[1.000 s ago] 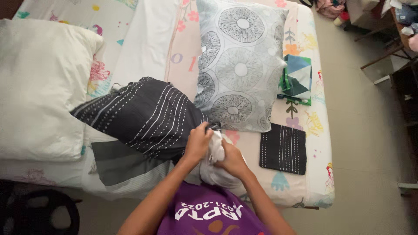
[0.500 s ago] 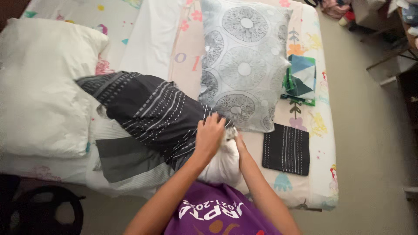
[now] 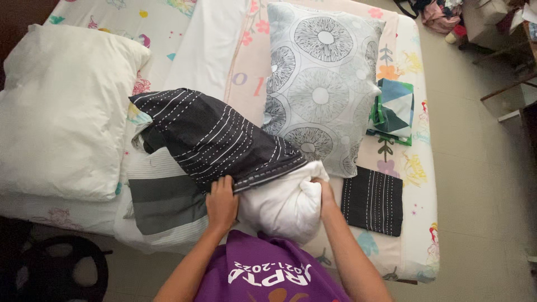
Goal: The person inserts a white pillow into a dark patterned pillowcase on a bed. They repeatedly pull the fabric over the pillow, adjust the corners, and smooth the surface until the pillow is fully encased.
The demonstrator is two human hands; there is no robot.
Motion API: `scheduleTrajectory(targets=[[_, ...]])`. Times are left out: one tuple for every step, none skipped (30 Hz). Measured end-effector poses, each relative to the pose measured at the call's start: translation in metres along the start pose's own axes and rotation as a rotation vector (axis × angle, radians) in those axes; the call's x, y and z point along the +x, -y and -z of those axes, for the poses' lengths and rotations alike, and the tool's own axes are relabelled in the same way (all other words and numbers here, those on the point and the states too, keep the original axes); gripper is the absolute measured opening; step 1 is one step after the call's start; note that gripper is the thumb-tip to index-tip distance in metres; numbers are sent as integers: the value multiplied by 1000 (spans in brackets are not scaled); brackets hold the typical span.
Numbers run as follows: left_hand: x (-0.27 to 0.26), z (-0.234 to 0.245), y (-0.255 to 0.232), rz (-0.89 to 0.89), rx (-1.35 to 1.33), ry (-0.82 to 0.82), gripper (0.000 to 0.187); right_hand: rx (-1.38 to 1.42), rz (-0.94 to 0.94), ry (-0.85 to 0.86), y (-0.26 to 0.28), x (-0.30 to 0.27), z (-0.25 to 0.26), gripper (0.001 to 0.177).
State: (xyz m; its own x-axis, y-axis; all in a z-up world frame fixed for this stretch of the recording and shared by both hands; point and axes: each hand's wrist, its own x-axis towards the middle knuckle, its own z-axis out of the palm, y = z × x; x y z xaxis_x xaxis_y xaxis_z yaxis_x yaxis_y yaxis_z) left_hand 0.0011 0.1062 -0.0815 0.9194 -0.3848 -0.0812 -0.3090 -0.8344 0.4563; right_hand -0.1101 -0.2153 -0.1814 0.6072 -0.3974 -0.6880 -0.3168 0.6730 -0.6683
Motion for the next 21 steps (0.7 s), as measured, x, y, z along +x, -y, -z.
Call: scheduleTrajectory(targets=[[4, -4, -1, -16, -95, -32, 46, -127, 55, -61, 14, -9, -4, 38], [7, -9, -1, -31, -190, -64, 45, -272, 125, -134, 28, -20, -9, 40], [12, -14, -4, -11, -269, -68, 44, -434, 246, -124, 42, -33, -14, 45], [19, -18, -8, 10, -347, -72, 43, -596, 367, -112, 56, -46, -19, 52], [24, -20, -13, 32, -425, -74, 43, -758, 486, -100, 64, -58, -24, 59], [30, -20, -20, 99, -448, -3, 39, -852, 566, -44, 70, -67, -30, 61], [38, -19, -30, 166, -471, 67, 35, -946, 646, 14, 79, -73, -35, 64], [43, -16, -40, 233, -492, 137, 31, -1040, 725, 73, 85, -80, -40, 68], [46, -13, -52, 225, -517, 107, 31, -1093, 731, 125, 88, -89, -46, 72], [47, -10, -63, 217, -542, 77, 31, -1146, 736, 176, 88, -99, -53, 77], [47, -6, -74, 211, -567, 47, 31, -1199, 738, 229, 87, -110, -62, 82], [46, -2, -85, 174, -602, 45, 28, -1373, 722, 160, 83, -121, -72, 96], [45, 3, -96, 137, -637, 40, 26, -1546, 703, 89, 77, -130, -84, 110], [44, 9, -105, 100, -671, 34, 24, -1718, 680, 14, 69, -134, -95, 125], [39, 15, -113, 66, -622, 77, 26, -1703, 596, -35, 57, -136, -103, 114], [33, 21, -120, 32, -573, 119, 28, -1688, 512, -82, 41, -135, -106, 104], [32, 26, -127, -1, -524, 158, 30, -1673, 431, -126, 25, -131, -101, 95], [27, 30, -134, -61, -493, 163, 28, -1628, 439, -114, 12, -119, -89, 73], [17, 34, -139, -117, -457, 167, 27, -1583, 448, -96, -1, -99, -79, 52], [11, 39, -143, -173, -420, 170, 26, -1540, 457, -78, -14, -76, -67, 35], [8, 44, -147, -229, -397, 146, 28, -1474, 579, -77, -25, -54, -55, 35]])
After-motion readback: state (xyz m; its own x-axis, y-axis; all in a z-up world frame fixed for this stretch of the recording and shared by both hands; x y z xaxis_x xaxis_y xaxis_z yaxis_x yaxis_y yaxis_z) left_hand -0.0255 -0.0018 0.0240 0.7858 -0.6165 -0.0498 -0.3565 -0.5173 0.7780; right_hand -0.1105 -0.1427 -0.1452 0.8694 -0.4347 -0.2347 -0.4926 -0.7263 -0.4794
